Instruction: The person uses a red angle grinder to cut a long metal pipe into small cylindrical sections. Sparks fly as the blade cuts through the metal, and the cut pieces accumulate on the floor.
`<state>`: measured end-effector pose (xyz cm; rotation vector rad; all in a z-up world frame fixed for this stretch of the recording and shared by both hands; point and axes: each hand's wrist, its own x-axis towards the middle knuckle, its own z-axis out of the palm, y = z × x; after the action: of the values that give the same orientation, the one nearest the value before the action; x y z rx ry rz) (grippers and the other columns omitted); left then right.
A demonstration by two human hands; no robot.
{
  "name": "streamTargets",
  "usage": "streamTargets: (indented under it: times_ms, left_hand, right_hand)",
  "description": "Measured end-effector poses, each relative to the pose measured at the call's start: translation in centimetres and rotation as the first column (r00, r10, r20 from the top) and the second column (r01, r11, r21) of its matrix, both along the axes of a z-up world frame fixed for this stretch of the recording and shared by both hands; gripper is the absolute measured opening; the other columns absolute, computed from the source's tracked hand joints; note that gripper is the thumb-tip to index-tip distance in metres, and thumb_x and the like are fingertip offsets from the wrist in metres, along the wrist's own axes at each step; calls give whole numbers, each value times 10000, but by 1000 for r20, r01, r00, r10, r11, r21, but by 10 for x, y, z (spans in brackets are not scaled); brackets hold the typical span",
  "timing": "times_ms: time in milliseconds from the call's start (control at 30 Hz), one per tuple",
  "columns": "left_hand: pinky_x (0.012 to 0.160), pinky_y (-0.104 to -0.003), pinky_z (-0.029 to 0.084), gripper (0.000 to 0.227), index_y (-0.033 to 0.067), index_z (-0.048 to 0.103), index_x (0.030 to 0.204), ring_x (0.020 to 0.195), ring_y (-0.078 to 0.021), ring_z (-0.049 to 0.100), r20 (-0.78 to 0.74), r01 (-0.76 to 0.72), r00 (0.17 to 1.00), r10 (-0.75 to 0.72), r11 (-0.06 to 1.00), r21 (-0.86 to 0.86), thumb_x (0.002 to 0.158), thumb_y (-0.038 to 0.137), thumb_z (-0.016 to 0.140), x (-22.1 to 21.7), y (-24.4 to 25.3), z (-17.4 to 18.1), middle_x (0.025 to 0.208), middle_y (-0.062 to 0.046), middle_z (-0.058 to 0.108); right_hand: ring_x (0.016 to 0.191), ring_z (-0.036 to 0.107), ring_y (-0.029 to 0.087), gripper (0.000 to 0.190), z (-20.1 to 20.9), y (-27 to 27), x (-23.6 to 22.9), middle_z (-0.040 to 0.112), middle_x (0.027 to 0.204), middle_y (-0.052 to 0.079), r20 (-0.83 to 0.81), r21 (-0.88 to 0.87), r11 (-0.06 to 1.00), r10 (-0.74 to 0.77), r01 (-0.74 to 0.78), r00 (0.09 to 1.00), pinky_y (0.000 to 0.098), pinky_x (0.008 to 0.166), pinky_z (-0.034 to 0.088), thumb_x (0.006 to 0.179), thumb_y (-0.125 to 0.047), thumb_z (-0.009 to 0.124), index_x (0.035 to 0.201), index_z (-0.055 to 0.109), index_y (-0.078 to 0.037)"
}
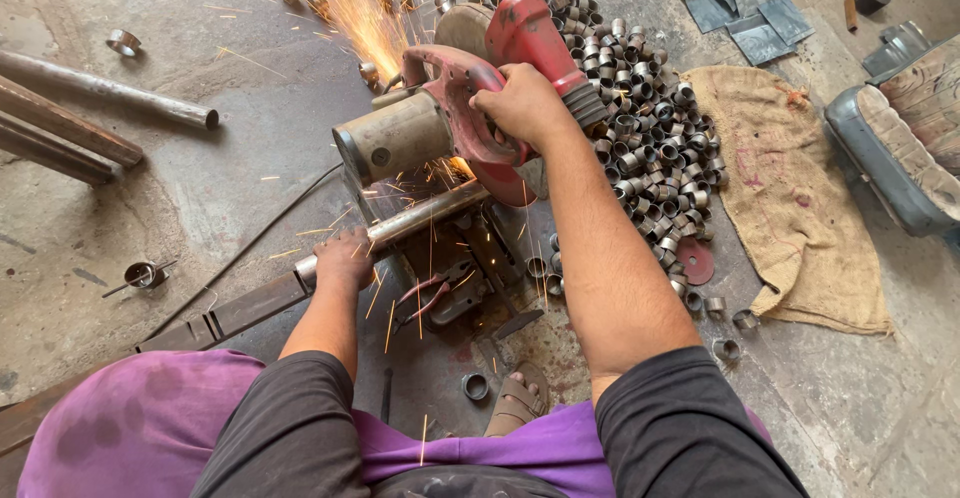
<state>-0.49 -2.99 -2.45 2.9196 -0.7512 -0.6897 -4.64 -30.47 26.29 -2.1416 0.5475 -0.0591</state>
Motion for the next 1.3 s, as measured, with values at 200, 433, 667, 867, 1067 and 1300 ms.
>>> streamTargets:
  times_ms: [200, 433, 667, 867, 1067, 1300]
  left_hand:
    - [1031, -561, 434, 478, 108, 505, 1381, 1270, -358, 590, 48, 16, 999, -17, 1000, 21, 913, 153, 591, 2, 0, -14, 1346, -164, 613]
    - [1038, -579, 424, 486, 92, 513, 1392, 1237, -359, 621, 71, 29, 997, -31, 999, 23, 916, 157, 592, 1, 0, -12, 1329, -169, 630]
    - [1092, -599, 382, 490, 101, 523, 1388, 1257, -344, 619, 37, 27, 999, -29, 998, 53, 908, 155, 602, -3, -1, 6, 1345, -161, 628]
    - [1095, -614, 360, 562, 83, 468, 1452, 1261, -346, 612, 46, 38, 998, -41, 997, 63, 906, 126, 593, -2, -2, 6, 1370, -172, 613]
    - [1088, -614, 355, 538, 104, 493, 1411, 1279, -331, 599, 59, 32, 998, -34, 998, 47, 888, 131, 613, -2, -2, 4, 1376, -170, 612]
    - [1080, -613, 358, 498, 109, 505, 1393, 1257, -331, 612, 47, 41, 998, -45, 996, 78, 909, 157, 608, -2, -2, 3, 1346, -154, 631]
  right_hand:
    - [522, 653, 147, 229, -3, -1, -1, 689, 686, 69, -1, 11, 1000, -4, 4, 1000, 335, 468, 519, 831, -163, 700, 986, 688, 5]
    - [524, 654, 151, 239, -8, -2, -3, 688, 684, 73, 23, -9, 1000, -8, 9, 1000, 336, 471, 520, 824, -172, 712, 981, 685, 5]
    - [531, 668, 168, 253, -9, -1, -7, 692, 688, 89, 18, -47, 999, -12, 12, 1000, 348, 483, 527, 820, -183, 725, 972, 677, 13]
    - [541, 680, 167, 247, -10, 0, -11, 699, 694, 88, 22, -56, 998, -8, 10, 1000, 340, 498, 537, 809, -178, 729, 962, 682, 10]
    - [550, 681, 161, 246, -11, 1, -14, 704, 695, 83, 19, -52, 998, -23, 24, 1000, 337, 506, 538, 811, -187, 734, 956, 685, 6]
    - [558, 686, 155, 242, -16, 1, -20, 706, 697, 80, 50, -60, 998, -10, 13, 999, 334, 517, 546, 812, -193, 748, 940, 687, 3]
